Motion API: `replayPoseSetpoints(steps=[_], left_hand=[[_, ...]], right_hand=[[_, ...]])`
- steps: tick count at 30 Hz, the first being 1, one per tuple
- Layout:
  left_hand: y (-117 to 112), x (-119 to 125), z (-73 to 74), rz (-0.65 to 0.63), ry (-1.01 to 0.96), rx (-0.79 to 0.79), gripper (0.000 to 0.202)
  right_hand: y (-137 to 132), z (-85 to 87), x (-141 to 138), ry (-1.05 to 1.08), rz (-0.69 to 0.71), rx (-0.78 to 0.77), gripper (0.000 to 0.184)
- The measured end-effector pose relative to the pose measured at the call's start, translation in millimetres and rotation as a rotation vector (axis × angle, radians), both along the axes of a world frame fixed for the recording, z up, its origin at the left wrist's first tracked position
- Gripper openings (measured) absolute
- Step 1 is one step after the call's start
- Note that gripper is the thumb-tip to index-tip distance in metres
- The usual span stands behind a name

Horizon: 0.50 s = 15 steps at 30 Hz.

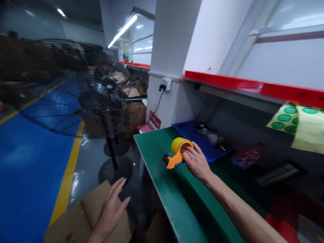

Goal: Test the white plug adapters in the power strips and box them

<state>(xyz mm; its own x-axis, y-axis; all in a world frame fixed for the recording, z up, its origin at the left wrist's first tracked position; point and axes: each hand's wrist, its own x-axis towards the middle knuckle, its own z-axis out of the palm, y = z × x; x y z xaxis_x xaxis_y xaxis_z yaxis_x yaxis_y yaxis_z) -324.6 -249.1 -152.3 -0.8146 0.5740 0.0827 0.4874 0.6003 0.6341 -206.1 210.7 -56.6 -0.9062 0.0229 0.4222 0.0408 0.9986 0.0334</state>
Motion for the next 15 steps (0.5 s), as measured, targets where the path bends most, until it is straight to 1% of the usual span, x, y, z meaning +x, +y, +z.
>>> replayPoseSetpoints(steps=[2,4,5,6,7,9,11,13,15], left_hand=[[11,15,36.5,-0.162,0.017,0.269,0.074],[16,28,70.4,-0.277,0.094,0.438,0.079],[16,35,83.7,-0.317,0.134,0.496,0.078],[15,41,93.7,-0.340,0.178,0.540,0.074],[11,48,100.2,-0.348,0.221,0.576,0.068],[-1,61,104.4,-0.318,0.303,0.636,0.056],[-17,74,102.0,-0.248,0.347,0.687,0.048],[-36,84,97.4,-0.191,0.292,0.716,0.038],[-57,92,89.8,-0.145,0.100,0.724,0.029]], right_hand=[[-49,12.9,11,0.070,0.153,0.024,0.030],[-93,26.9,19,0.099,0.262,0.019,0.028],[-111,33.5,22,0.104,0.301,0.009,0.027],[-127,39.3,24,0.107,0.331,-0.001,0.026],[-141,43.9,24,0.108,0.354,-0.012,0.026],[-164,47.8,23,0.102,0.392,-0.037,0.025],[-183,42.0,21,0.072,0.433,-0.087,0.023],[-203,24.8,22,0.006,0.481,-0.188,0.023],[-225,-2.5,29,-0.081,0.525,-0.357,0.034]])
